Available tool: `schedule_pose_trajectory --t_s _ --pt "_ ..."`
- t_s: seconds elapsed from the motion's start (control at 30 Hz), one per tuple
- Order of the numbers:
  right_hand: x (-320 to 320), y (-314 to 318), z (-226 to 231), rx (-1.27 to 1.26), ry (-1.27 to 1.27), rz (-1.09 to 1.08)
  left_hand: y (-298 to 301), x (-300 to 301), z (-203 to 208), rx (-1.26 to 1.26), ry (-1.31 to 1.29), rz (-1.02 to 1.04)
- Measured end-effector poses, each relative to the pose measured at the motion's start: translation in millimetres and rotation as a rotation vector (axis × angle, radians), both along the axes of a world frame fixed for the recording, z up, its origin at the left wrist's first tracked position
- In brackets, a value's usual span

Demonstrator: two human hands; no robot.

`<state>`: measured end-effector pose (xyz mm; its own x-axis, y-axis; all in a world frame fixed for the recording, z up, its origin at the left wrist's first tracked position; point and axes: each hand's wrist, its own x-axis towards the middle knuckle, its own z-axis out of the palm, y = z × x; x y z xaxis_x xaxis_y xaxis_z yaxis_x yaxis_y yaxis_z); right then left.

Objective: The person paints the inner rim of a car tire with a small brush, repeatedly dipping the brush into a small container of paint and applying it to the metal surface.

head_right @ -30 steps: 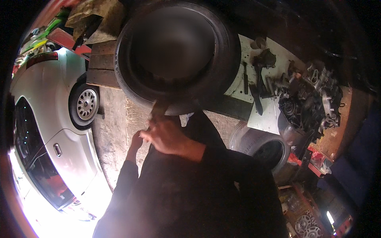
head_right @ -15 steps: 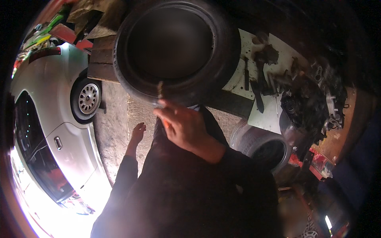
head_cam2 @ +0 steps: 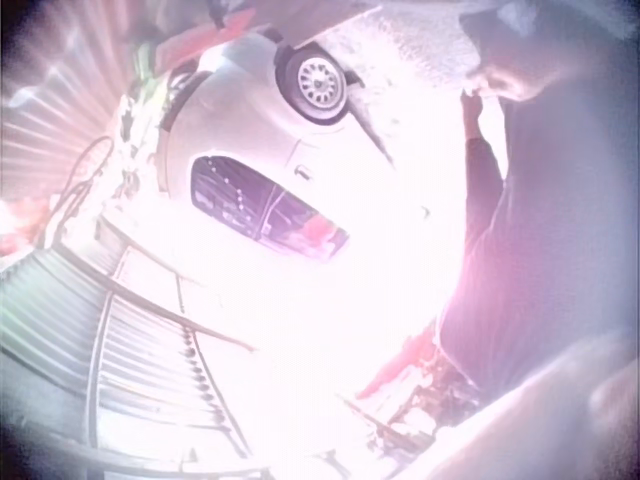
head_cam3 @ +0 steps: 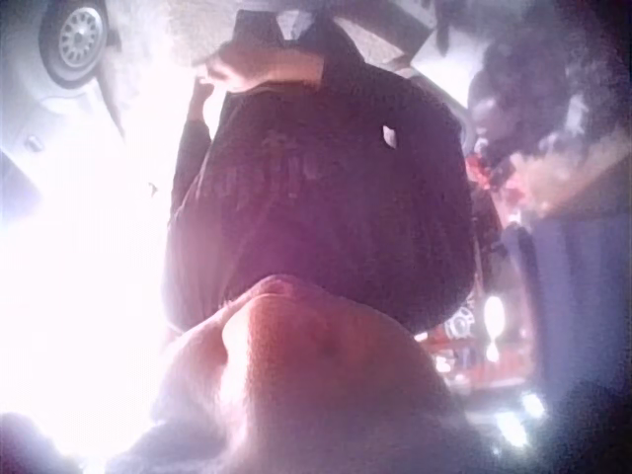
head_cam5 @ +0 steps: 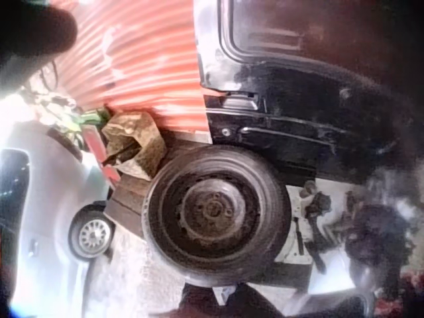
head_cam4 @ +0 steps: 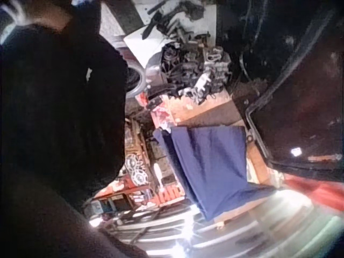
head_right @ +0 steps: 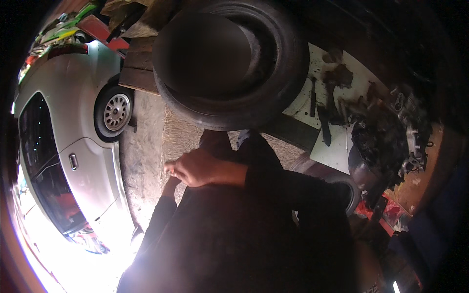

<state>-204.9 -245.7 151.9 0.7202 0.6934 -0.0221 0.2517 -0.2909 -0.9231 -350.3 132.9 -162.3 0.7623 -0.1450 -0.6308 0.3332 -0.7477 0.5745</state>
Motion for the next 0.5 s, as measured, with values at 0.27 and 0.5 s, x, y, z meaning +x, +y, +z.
schedule_pose_trajectory --t_s 0.27,0.5 --pt "18.1 3.1 -14.5 -0.046 -0.313 -0.077 -18.5 6.2 7.9 0.099 0.108 0.145" --pt "52.0 -21.4 -10.5 0.040 -0.087 -0.510 -39.9 63.2 25.8 -0.004 0.000 0.167"
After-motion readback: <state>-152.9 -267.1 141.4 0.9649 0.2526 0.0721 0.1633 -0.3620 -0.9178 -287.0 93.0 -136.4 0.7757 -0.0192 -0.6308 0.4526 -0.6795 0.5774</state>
